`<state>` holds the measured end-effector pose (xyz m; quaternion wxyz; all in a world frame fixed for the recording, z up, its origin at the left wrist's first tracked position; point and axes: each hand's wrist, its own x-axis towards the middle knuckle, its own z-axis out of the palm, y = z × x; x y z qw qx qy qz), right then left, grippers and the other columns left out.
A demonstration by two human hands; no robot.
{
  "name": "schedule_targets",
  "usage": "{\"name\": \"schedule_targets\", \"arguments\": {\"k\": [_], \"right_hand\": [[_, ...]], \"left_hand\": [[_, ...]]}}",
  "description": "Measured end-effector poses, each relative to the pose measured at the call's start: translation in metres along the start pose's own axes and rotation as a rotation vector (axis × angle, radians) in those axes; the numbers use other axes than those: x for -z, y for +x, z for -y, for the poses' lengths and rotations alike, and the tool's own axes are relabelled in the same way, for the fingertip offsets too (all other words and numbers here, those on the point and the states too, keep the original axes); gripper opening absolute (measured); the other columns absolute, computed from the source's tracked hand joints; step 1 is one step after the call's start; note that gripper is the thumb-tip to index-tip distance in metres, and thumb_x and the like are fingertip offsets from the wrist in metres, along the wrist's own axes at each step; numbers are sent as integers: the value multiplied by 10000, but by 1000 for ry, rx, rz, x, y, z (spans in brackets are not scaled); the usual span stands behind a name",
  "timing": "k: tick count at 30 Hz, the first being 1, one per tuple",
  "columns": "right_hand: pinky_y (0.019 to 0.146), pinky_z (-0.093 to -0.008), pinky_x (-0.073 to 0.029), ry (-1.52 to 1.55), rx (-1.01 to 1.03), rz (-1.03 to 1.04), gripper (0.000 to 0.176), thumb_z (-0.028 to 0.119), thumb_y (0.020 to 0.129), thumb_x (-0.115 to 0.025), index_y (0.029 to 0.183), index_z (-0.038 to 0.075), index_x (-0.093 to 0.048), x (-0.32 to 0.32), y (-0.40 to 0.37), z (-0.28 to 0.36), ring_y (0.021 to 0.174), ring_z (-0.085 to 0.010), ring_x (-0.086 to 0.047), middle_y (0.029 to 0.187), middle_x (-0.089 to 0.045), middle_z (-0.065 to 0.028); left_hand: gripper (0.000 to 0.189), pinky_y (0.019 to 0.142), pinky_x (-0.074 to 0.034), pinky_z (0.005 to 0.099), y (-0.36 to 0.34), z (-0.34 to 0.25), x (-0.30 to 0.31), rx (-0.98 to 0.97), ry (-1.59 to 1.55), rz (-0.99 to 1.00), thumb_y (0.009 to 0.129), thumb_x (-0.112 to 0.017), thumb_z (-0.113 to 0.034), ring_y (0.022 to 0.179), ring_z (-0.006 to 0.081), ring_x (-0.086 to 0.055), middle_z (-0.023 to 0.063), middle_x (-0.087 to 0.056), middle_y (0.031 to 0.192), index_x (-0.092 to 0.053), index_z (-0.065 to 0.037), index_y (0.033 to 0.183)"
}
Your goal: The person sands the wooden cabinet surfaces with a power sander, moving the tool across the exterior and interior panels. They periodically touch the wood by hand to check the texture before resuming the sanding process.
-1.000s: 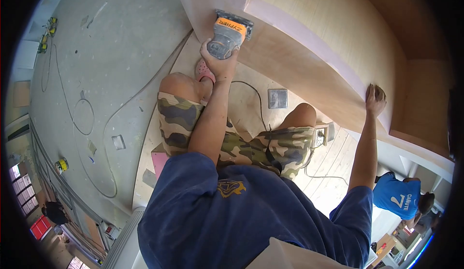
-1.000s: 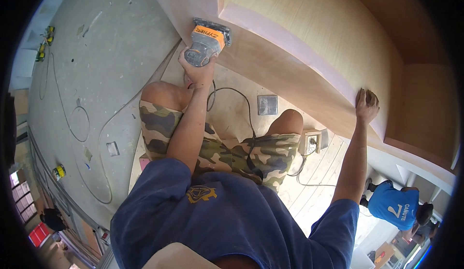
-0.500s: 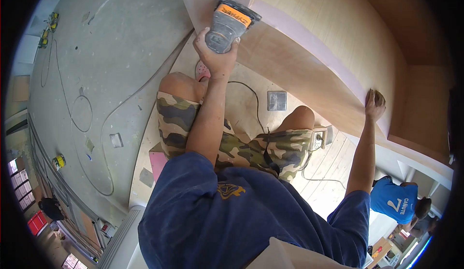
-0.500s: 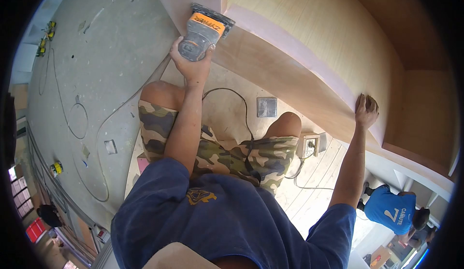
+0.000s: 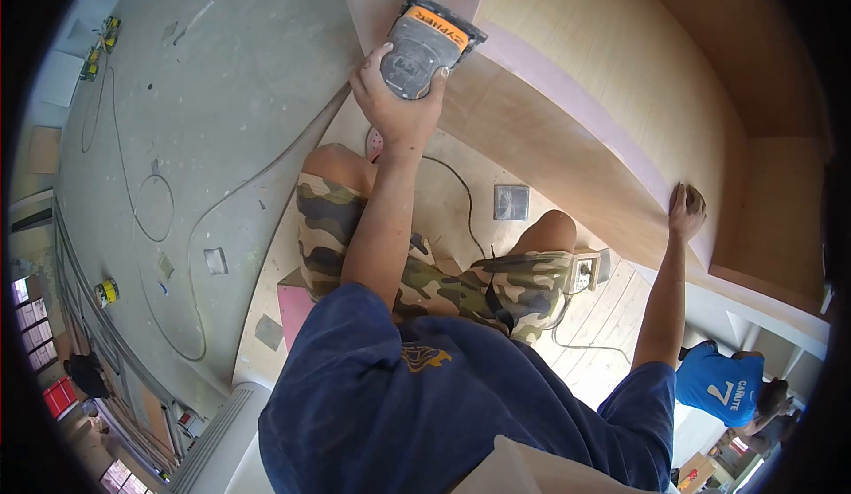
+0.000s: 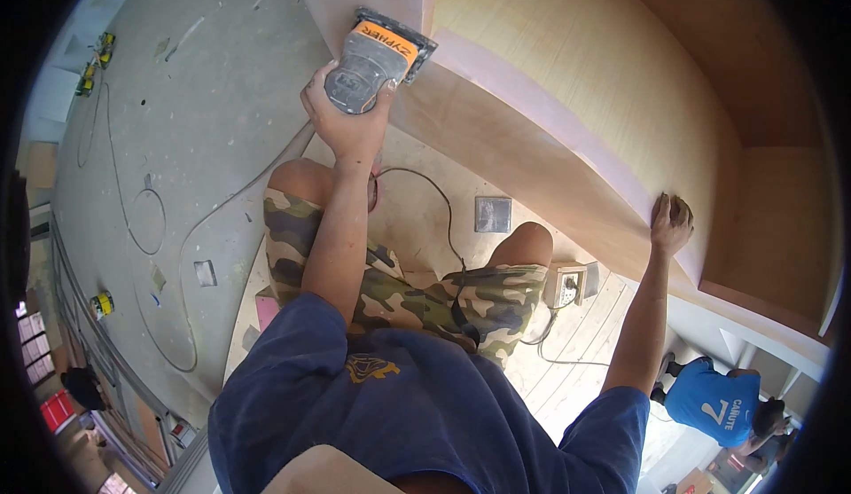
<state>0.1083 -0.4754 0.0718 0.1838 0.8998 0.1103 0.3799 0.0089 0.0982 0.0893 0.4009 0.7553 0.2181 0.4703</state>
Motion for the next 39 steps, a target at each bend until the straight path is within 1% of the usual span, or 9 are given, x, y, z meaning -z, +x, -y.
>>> {"name": "schedule_targets", "arguments": {"k": [8, 14, 16, 24, 26, 29, 36, 38, 39], "right_hand": [[891, -430, -461, 93, -127, 87, 303, 395, 873, -639, 1015, 135, -700, -10, -4, -6, 1061, -283, -606, 1096, -682, -77], [829, -446, -509, 111, -178, 83, 280, 361, 880, -649, 975, 101, -694, 2, 2, 4, 993, -309, -638, 1026, -694, -104], [841, -442, -502, 124, -202, 77, 296, 367, 880, -645, 976, 92, -695, -1, -1, 2, 1005, -310, -631, 1031, -694, -105], [931, -423, -436, 262, -424, 196, 418, 427, 851, -632, 1042, 61, -696, 12, 6, 18, 1089, -285, -598, 1121, -682, -91], [900, -431, -454, 21, -96, 141, 347, 401, 850, -649, 1021, 103, -695, 9, 6, 18, 1071, -282, -608, 1104, -683, -82], [851, -445, -475, 156, -194, 33, 237, 359, 853, -668, 978, 159, -688, -7, 1, 9, 1046, -275, -618, 1089, -681, -67], [920, -422, -445, 44, -83, 62, 362, 409, 839, -669, 1029, 103, -695, 12, 8, 23, 1057, -298, -608, 1102, -671, -102], [947, -414, -426, 326, -436, 152, 443, 438, 827, -667, 1051, 57, -691, 17, 14, 27, 1068, -312, -601, 1107, -667, -127], [948, -420, -424, 239, -314, 100, 440, 439, 823, -669, 1050, 63, -692, -5, 2, 16, 1071, -314, -600, 1121, -663, -133]], "left_hand": [[848, 930, -417, 454, -12, 2, -12, -29, -216, -52, 598, -859, -107, 1094, 373, -462, 194, -424, 1175, -371, -11, 1284], [961, 1004, -385, 454, -21, 10, -11, -57, -81, 93, 605, -842, -78, 1180, 324, -432, 205, -387, 1239, -261, 28, 1363], [928, 956, -395, 477, -9, 2, -6, -184, -74, 45, 601, -828, -60, 1117, 388, -445, 227, -402, 1208, -279, 5, 1347], [1024, 953, -440, 436, 88, -46, 27, -535, -121, -164, 545, -882, -97, 1135, 340, -491, 202, -418, 1263, -295, 3, 1377], [1067, 995, -427, 428, 113, -70, 35, -670, -92, -174, 525, -906, -109, 1202, 321, -461, 203, -377, 1325, -292, 6, 1389], [1090, 970, -447, 422, 126, -97, 44, -707, 45, -144, 504, -927, -124, 1188, 304, -478, 194, -395, 1307, -303, 4, 1388], [1075, 905, -475, 429, 64, -32, 11, -509, -127, -73, 565, -902, -92, 1108, 318, -498, 202, -373, 1299, -234, 10, 1401], [1064, 931, -455, 436, 31, 1, -3, -506, -103, -81, 573, -904, -100, 1120, 326, -487, 202, -371, 1291, -236, 26, 1392], [1064, 931, -455, 436, 15, 19, -13, -502, -103, -97, 573, -904, -100, 1120, 326, -487, 202, -371, 1291, -236, 26, 1392]]}}
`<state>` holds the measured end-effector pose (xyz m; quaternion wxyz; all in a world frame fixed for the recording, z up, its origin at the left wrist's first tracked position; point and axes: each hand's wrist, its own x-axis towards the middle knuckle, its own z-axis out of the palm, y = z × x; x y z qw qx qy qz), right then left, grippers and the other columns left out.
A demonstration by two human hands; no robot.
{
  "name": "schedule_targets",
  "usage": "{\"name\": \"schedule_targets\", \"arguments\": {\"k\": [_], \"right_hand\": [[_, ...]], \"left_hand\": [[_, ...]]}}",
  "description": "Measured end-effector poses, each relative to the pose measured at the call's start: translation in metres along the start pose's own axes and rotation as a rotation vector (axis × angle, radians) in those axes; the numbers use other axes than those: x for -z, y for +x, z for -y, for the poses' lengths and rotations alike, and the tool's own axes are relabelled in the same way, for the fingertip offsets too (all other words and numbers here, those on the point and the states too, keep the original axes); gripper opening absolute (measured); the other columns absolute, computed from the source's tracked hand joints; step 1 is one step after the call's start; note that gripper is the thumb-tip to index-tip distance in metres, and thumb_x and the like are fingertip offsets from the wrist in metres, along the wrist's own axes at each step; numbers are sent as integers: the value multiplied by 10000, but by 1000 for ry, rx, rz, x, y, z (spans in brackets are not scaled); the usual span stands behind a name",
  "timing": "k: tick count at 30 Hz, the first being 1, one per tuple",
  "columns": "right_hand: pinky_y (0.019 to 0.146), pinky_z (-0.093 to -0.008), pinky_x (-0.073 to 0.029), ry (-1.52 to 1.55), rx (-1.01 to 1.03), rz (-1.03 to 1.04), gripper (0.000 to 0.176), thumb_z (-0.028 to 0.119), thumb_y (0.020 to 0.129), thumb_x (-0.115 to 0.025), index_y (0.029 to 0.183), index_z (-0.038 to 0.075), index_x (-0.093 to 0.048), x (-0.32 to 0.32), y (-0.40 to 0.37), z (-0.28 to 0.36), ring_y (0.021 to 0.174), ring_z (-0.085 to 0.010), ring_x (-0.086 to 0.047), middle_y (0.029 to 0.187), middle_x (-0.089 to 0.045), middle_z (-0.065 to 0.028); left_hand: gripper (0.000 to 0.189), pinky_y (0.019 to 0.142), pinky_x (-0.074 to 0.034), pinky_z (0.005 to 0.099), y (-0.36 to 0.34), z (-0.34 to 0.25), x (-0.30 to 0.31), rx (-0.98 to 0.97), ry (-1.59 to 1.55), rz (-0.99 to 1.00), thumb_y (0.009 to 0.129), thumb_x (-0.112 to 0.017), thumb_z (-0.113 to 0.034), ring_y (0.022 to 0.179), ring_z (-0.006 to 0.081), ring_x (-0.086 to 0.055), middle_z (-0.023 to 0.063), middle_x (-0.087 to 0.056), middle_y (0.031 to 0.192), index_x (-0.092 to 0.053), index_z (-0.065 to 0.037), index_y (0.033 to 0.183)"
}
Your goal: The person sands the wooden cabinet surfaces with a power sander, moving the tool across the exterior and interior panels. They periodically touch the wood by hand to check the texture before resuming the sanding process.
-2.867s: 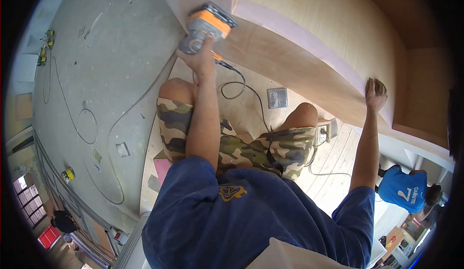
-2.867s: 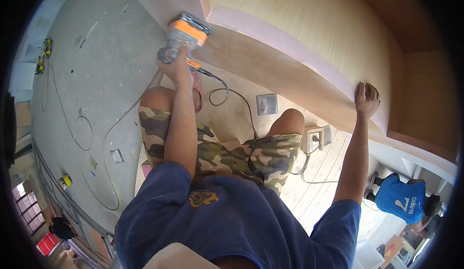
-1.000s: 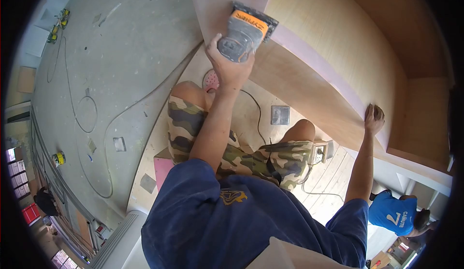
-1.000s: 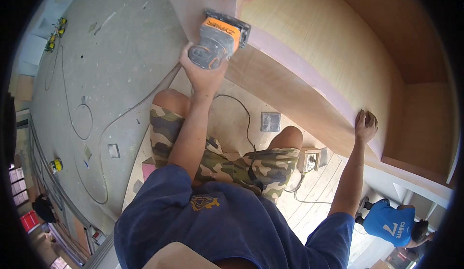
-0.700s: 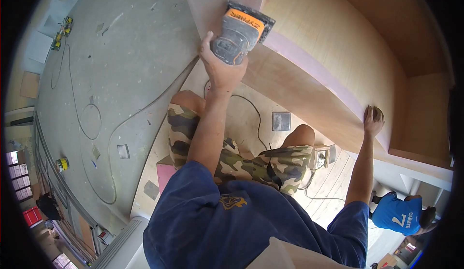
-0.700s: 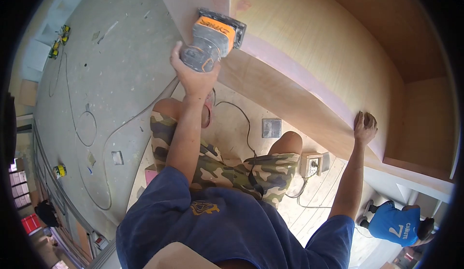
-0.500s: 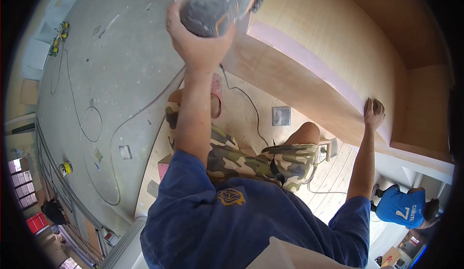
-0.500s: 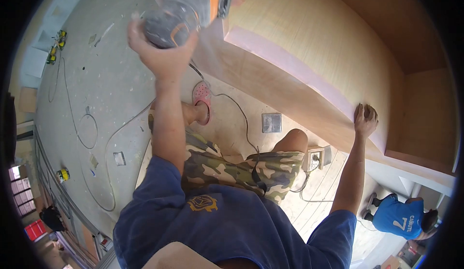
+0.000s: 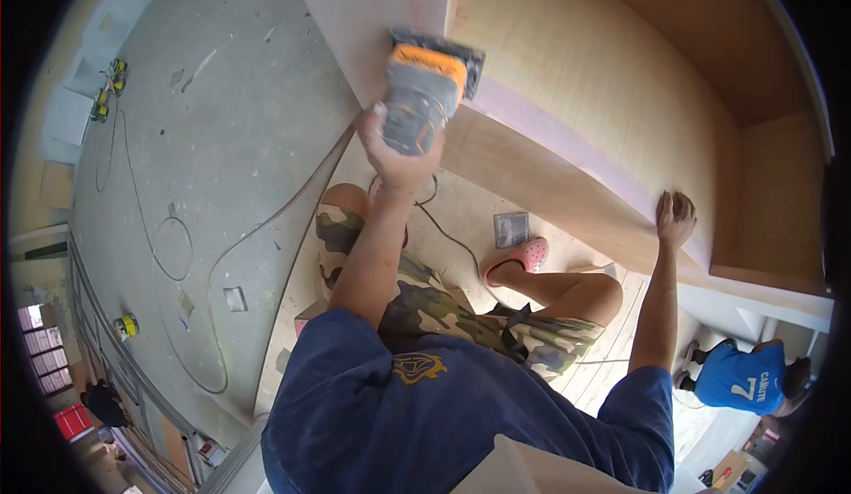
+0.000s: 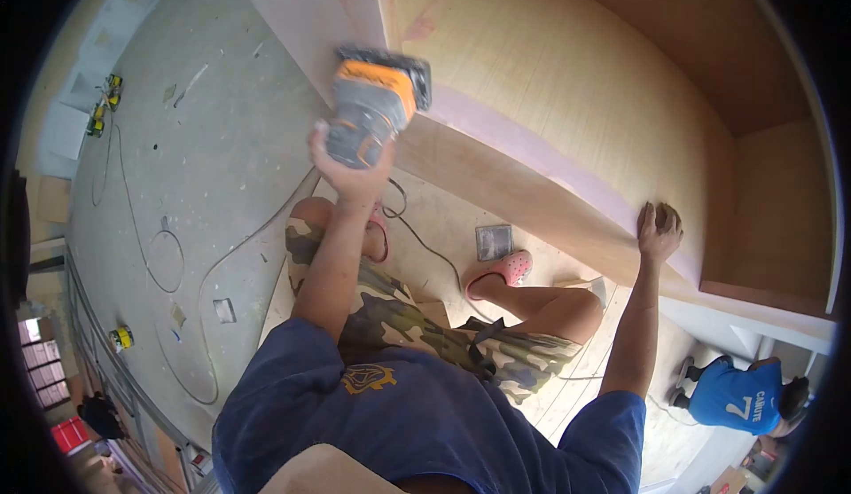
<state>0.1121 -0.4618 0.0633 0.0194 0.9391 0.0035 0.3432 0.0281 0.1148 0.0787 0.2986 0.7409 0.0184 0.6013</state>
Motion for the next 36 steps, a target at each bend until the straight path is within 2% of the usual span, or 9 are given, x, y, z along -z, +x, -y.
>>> {"name": "schedule_targets", "arguments": {"k": [3, 6, 13, 18, 30, 32, 33, 35, 36], "right_hand": [[958, -421, -418, -1, -50, 27, 445, 440, 817, -672, 1052, 63, -695, 7, 2, 6, 1076, -314, -597, 1127, -662, -137], [962, -421, -416, 57, -118, 42, 430, 428, 814, -675, 1041, 64, -698, 18, 4, 14, 1084, -309, -594, 1127, -664, -130], [959, -420, -420, 93, -158, 72, 419, 424, 813, -672, 1038, 72, -701, 32, 9, 26, 1089, -293, -594, 1127, -669, -110], [950, -424, -426, 102, -189, 43, 413, 425, 832, -649, 1047, 76, -699, 34, 7, 22, 1081, -295, -598, 1116, -674, -108], [934, -421, -433, 100, -199, 21, 400, 428, 850, -638, 1052, 88, -694, 41, 9, 22, 1083, -294, -595, 1111, -672, -105], [938, -418, -430, 96, -216, 31, 401, 428, 849, -642, 1057, 89, -692, 41, 12, 23, 1089, -293, -591, 1116, -670, -107], [944, -417, -426, 92, -217, 34, 404, 429, 846, -645, 1060, 90, -691, 41, 11, 24, 1094, -292, -588, 1127, -665, -109], [950, -416, -423, 83, -219, 30, 407, 430, 843, -649, 1063, 90, -691, 42, 11, 20, 1099, -291, -584, 1138, -660, -110], [951, -426, -430, 109, -211, 31, 415, 425, 825, -665, 1062, 86, -693, 42, 11, 18, 1092, -309, -584, 1151, -655, -113]], "left_hand": [[1065, 977, -422, 450, -37, 7, -9, -68, -22, 37, 583, -903, -120, 1154, 337, -468, 208, -374, 1294, -230, 41, 1393], [1060, 1008, -397, 445, -33, -3, -8, 217, -142, 6, 591, -899, -123, 1180, 337, -455, 215, -385, 1293, -235, 40, 1401], [1058, 982, -439, 433, 92, -44, 26, 393, 20, 18, 605, -866, -48, 1275, 320, -388, 187, -339, 1366, -209, 4, 1433], [1015, 916, -487, 346, 174, -55, 45, 730, -436, -114, 647, -825, 15, 1153, 263, -494, 174, -372, 1340, -187, 1, 1435], [922, 802, -524, 323, 31, -62, -6, 1247, -612, -270, 738, -755, 45, 1047, 235, -553, 176, -395, 1308, -150, -11, 1430], [870, 496, -487, 304, 29, -72, -5, 1276, -689, -283, 772, -728, 41, 621, 163, -563, 144, -529, 1069, -166, -118, 1417], [870, 496, -487, 304, 31, -71, -5, 1269, -699, -288, 772, -728, 41, 621, 163, -563, 144, -529, 1069, -166, -118, 1417], [920, 894, -491, 371, 39, -73, -3, 1143, -562, -234, 726, -759, 56, 1176, 289, -485, 186, -375, 1335, -171, -22, 1430], [920, 894, -491, 371, 46, -72, -3, 1141, -569, -236, 726, -759, 56, 1176, 289, -485, 186, -375, 1335, -171, -22, 1430]]}}
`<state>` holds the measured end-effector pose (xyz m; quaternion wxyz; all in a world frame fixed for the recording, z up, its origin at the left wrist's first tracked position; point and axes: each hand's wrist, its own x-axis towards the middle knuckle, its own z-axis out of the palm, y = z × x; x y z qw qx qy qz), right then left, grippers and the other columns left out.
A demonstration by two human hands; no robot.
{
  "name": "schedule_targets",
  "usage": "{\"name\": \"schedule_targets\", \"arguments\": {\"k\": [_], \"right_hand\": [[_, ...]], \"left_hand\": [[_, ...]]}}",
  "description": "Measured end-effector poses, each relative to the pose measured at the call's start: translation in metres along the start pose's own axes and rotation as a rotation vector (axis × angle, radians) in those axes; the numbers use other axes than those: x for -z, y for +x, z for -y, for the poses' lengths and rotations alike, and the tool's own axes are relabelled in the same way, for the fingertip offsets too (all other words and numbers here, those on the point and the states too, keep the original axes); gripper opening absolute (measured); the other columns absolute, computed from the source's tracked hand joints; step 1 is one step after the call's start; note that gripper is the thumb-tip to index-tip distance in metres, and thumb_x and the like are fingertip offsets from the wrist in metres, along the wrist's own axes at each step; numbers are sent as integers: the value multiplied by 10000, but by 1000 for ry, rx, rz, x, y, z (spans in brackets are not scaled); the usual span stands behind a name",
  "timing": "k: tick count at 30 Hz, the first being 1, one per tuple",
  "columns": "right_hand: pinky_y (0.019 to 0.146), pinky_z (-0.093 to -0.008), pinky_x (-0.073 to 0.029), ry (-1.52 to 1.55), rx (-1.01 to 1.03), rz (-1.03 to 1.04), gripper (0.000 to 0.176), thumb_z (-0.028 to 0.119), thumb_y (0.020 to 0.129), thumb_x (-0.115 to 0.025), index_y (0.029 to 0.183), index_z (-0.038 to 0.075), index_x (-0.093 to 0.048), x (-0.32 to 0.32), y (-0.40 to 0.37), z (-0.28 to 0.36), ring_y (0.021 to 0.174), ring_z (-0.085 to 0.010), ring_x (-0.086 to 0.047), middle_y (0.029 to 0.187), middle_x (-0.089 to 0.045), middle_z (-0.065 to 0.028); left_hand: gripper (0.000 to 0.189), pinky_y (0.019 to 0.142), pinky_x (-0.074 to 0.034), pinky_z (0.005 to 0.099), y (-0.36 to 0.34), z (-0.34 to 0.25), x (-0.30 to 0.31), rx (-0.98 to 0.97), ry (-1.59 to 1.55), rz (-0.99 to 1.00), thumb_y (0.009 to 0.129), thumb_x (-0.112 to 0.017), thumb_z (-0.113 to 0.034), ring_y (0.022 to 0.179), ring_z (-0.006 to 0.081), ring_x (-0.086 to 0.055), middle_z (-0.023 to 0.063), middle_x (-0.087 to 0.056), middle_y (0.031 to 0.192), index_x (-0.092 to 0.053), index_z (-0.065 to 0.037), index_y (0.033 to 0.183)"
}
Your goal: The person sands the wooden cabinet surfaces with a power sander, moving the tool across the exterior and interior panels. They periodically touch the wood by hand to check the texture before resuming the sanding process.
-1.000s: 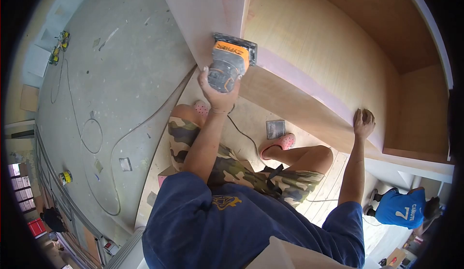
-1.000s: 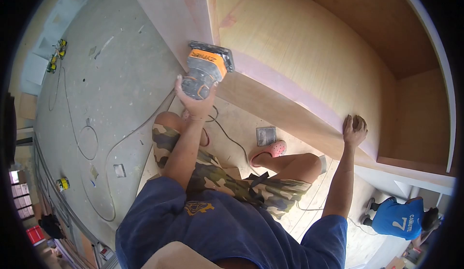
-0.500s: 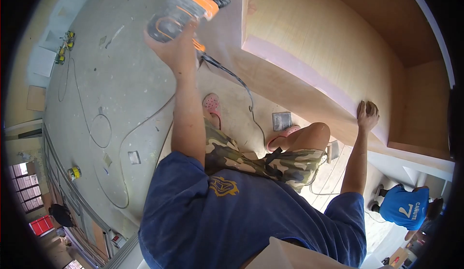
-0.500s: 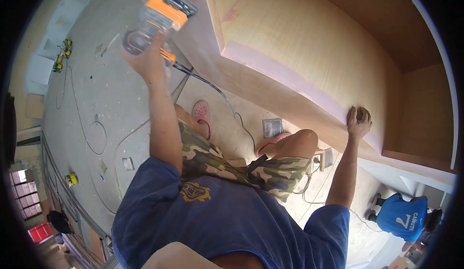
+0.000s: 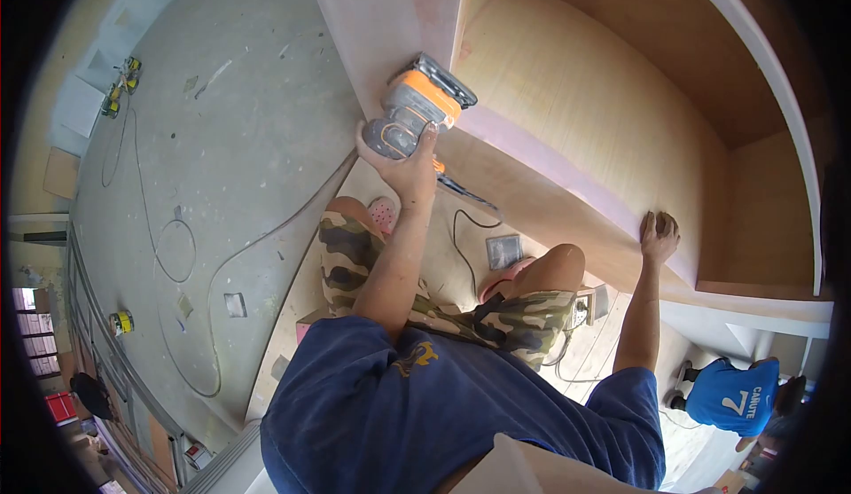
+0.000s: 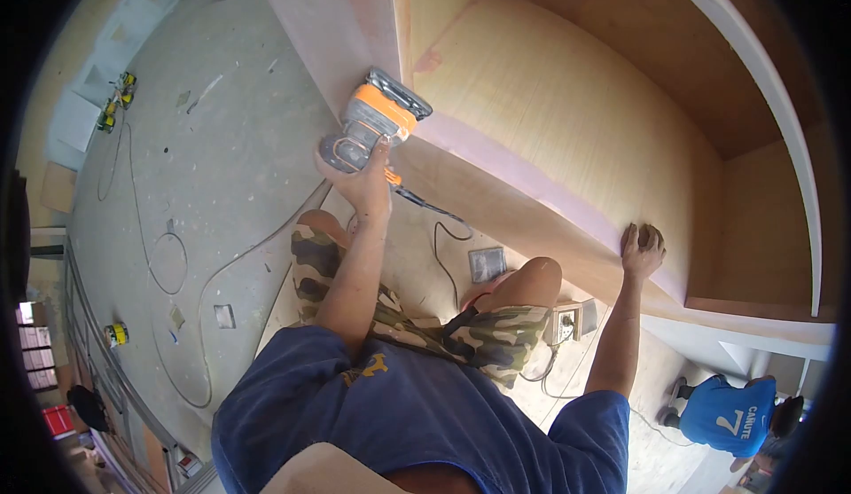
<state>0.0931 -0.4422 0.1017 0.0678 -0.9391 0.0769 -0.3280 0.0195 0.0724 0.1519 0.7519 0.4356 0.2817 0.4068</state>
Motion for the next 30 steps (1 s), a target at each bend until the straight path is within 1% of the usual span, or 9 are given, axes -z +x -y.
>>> {"name": "schedule_targets", "arguments": {"k": [3, 5, 8, 11, 15, 18, 24, 28, 30], "right_hand": [[951, -436, -438, 45, -49, 24, 417, 418, 808, -685, 1056, 82, -695, 8, -3, 14, 1088, -323, -580, 1170, -646, -115], [952, -437, -438, 26, -65, 45, 418, 414, 809, -686, 1061, 81, -691, 8, -3, 17, 1093, -320, -578, 1170, -645, -117], [948, -437, -440, 31, 1, 14, 414, 414, 814, -681, 1062, 82, -687, 3, -4, 10, 1085, -322, -580, 1169, -644, -114], [944, -435, -439, 28, -31, 20, 410, 416, 818, -679, 1052, 79, -686, 6, -5, 13, 1076, -324, -583, 1160, -645, -110], [937, -435, -440, 14, -23, 31, 396, 406, 815, -687, 1039, 80, -686, 7, -7, 13, 1072, -323, -585, 1152, -646, -112], [932, -437, -444, 46, -56, 16, 386, 393, 810, -695, 1034, 79, -686, 11, -3, 11, 1068, -323, -587, 1148, -646, -119], [944, -439, -440, 36, -60, 10, 398, 394, 807, -697, 1061, 87, -687, 15, -6, 17, 1073, -323, -583, 1145, -646, -125], [971, -440, -426, 34, -62, 38, 439, 430, 799, -689, 1075, 88, -688, 11, -7, 3, 1100, -334, -566, 1180, -635, -112], [978, -443, -425, 46, -59, 49, 459, 457, 798, -678, 1083, 98, -689, 6, -5, 1, 1127, -339, -549, 1215, -624, -91]], "left_hand": [[960, 939, -458, 423, 12, -53, -6, -391, 263, 56, 675, -808, 16, 1197, 315, -468, 193, -360, 1350, -203, -14, 1421], [968, 951, -437, 454, 32, -78, -7, -836, 449, 123, 608, -858, -38, 1159, 341, -491, 202, -401, 1315, -287, -15, 1389], [972, 905, -466, 424, 63, -100, -1, -1131, 542, 282, 585, -897, -83, 1101, 271, -501, 166, -453, 1215, -314, -10, 1359], [946, 879, -467, 438, 69, -93, 10, -1342, 593, 391, 567, -908, -110, 1066, 306, -513, 174, -464, 1190, -347, -8, 1322], [916, 838, -474, 437, 50, -48, 20, -1426, 521, 458, 573, -900, -106, 1030, 342, -520, 182, -470, 1166, -357, 0, 1304], [835, 842, -487, 455, 41, -33, 15, -1247, 452, 323, 583, -863, -60, 1028, 372, -532, 193, -512, 1156, -415, -44, 1287], [933, 843, -484, 449, 56, -105, 0, -1401, 604, 313, 560, -905, -146, 1064, 342, -527, 191, -475, 1206, -377, 26, 1310], [875, 901, -469, 408, 67, -162, -29, -1180, 409, 309, 547, -886, -101, 1069, 313, -542, 151, -524, 1183, -440, -3, 1293], [890, 911, -478, 403, 62, -201, -45, -1286, 459, 296, 590, -878, -84, 1095, 294, -538, 157, -499, 1219, -398, -17, 1336]]}}
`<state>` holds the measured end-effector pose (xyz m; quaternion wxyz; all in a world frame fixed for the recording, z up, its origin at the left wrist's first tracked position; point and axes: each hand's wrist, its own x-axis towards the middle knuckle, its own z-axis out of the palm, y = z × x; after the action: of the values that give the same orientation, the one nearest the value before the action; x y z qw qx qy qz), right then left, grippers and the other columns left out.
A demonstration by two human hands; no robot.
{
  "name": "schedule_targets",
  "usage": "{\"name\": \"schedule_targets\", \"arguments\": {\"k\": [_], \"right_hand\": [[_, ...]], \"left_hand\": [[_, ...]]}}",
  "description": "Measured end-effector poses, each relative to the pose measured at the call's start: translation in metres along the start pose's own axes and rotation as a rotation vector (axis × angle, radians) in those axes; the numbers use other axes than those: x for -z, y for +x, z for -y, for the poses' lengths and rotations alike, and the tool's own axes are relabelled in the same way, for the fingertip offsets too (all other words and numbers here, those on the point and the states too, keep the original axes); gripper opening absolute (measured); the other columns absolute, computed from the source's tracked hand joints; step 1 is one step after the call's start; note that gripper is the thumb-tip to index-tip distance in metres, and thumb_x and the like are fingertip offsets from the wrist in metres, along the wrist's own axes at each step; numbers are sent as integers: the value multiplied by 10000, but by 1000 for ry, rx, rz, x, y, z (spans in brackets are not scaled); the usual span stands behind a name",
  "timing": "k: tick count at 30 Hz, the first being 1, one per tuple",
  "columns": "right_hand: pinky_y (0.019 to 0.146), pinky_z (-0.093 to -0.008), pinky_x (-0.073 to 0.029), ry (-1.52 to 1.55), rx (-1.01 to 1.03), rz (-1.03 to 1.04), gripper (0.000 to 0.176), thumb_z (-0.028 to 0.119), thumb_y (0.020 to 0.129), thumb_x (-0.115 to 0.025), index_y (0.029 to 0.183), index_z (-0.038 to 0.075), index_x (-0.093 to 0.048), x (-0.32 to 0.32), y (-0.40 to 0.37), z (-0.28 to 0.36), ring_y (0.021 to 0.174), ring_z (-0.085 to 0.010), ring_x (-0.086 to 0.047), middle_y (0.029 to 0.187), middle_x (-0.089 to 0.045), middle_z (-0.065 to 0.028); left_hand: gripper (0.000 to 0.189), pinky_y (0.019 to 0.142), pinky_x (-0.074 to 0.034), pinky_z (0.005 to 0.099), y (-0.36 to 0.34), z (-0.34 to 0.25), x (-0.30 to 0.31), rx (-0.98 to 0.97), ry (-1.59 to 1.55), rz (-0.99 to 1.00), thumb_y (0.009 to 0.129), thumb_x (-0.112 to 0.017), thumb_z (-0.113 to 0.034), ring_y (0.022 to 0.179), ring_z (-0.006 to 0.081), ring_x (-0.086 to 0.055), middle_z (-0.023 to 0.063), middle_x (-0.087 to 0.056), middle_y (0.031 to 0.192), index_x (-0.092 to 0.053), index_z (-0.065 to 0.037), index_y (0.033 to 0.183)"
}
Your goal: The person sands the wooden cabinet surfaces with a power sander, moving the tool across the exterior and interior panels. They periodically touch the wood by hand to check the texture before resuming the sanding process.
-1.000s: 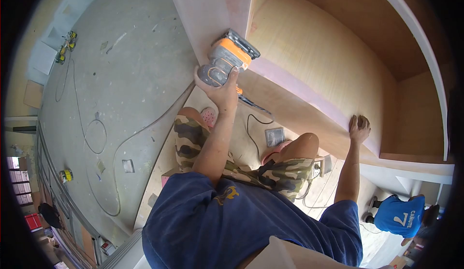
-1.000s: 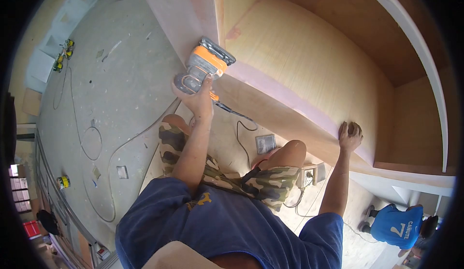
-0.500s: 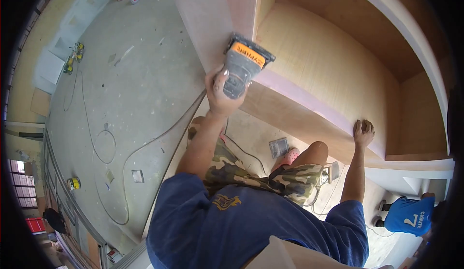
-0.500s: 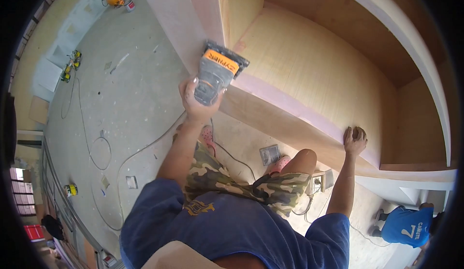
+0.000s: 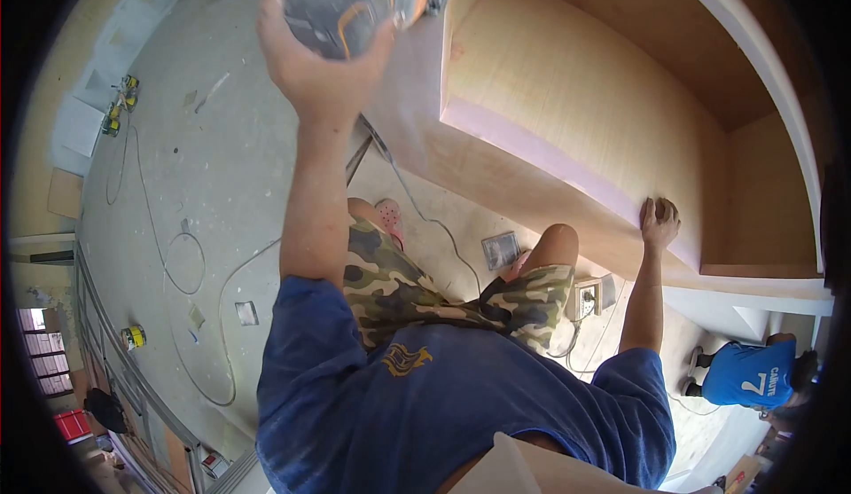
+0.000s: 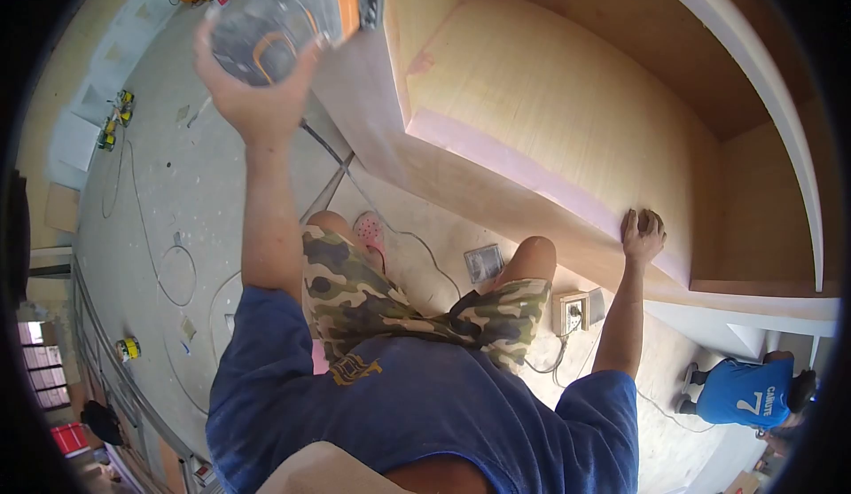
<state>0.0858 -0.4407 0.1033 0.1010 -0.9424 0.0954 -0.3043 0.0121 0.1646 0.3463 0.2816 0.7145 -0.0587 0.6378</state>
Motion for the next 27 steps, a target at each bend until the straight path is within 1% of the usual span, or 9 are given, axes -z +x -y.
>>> {"name": "schedule_targets", "arguments": {"k": [1, 5, 7, 9, 12, 14, 17, 23, 27], "right_hand": [[978, -443, -425, 0, 2, 2, 459, 457, 798, -678, 1083, 98, -689, 3, -1, 3, 1127, -339, -549, 1215, -624, -91], [979, -450, -423, -1, -63, 3, 439, 450, 799, -685, 1081, 113, -691, 8, -1, 9, 1137, -333, -543, 1214, -625, -86], [980, -454, -422, 3, -64, -4, 435, 447, 799, -687, 1081, 116, -692, 9, -3, 11, 1140, -331, -541, 1214, -625, -85], [965, -420, -425, -31, -41, -18, 421, 438, 826, -672, 1063, 91, -694, 16, -3, 20, 1097, -316, -576, 1176, -641, -98], [966, -426, -428, -43, -28, -8, 425, 436, 823, -674, 1069, 90, -693, 14, -3, 18, 1099, -322, -574, 1180, -640, -97], [967, -430, -427, -41, -30, -11, 429, 438, 821, -675, 1069, 89, -693, 15, -3, 17, 1101, -321, -573, 1180, -640, -97], [970, -436, -426, -27, -34, -9, 437, 446, 820, -672, 1071, 89, -693, 12, -3, 18, 1106, -320, -571, 1183, -639, -98], [966, -437, -430, -41, -56, -9, 438, 462, 826, -653, 1071, 101, -695, 19, -5, 24, 1108, -324, -568, 1168, -646, -97], [956, -440, -432, -34, -2, -38, 434, 468, 834, -642, 1053, 96, -693, 13, -3, 16, 1091, -324, -578, 1149, -653, -101]], "left_hand": [[907, 921, -487, 397, 9, -4, 2, -109, 66, -9, 633, -869, -67, 1120, 274, -534, 162, -473, 1255, -356, -31, 1379], [938, 913, -488, 381, 1, -8, -2, -79, 64, 2, 613, -883, -85, 1105, 268, -543, 167, -475, 1257, -344, -12, 1376], [865, 906, -470, 406, -42, -1, -8, 75, -77, -32, 563, -890, -105, 1101, 309, -542, 156, -507, 1189, -430, 8, 1287], [902, 942, -450, 427, -101, 19, -15, 135, -29, -1, 571, -889, -107, 1136, 325, -515, 180, -479, 1226, -396, 10, 1318], [968, 984, -422, 443, -165, 24, -22, 234, 25, 1, 581, -887, -108, 1173, 343, -483, 195, -455, 1258, -334, 11, 1367], [1010, 1008, -406, 437, -178, 23, -24, 559, -108, -62, 591, -886, -105, 1195, 338, -468, 196, -445, 1278, -284, 5, 1394], [1021, 1008, -406, 422, -167, 36, -19, 685, -108, -95, 599, -885, -103, 1217, 328, -452, 197, -430, 1297, -268, 1, 1405], [998, 989, -420, 409, -113, 18, -12, 615, -115, -129, 599, -880, -91, 1180, 320, -483, 198, -438, 1304, -291, -15, 1401], [921, 955, -443, 427, -159, 27, -21, 437, -124, -29, 598, -872, -84, 1119, 337, -515, 199, -463, 1259, -349, -23, 1353]]}}
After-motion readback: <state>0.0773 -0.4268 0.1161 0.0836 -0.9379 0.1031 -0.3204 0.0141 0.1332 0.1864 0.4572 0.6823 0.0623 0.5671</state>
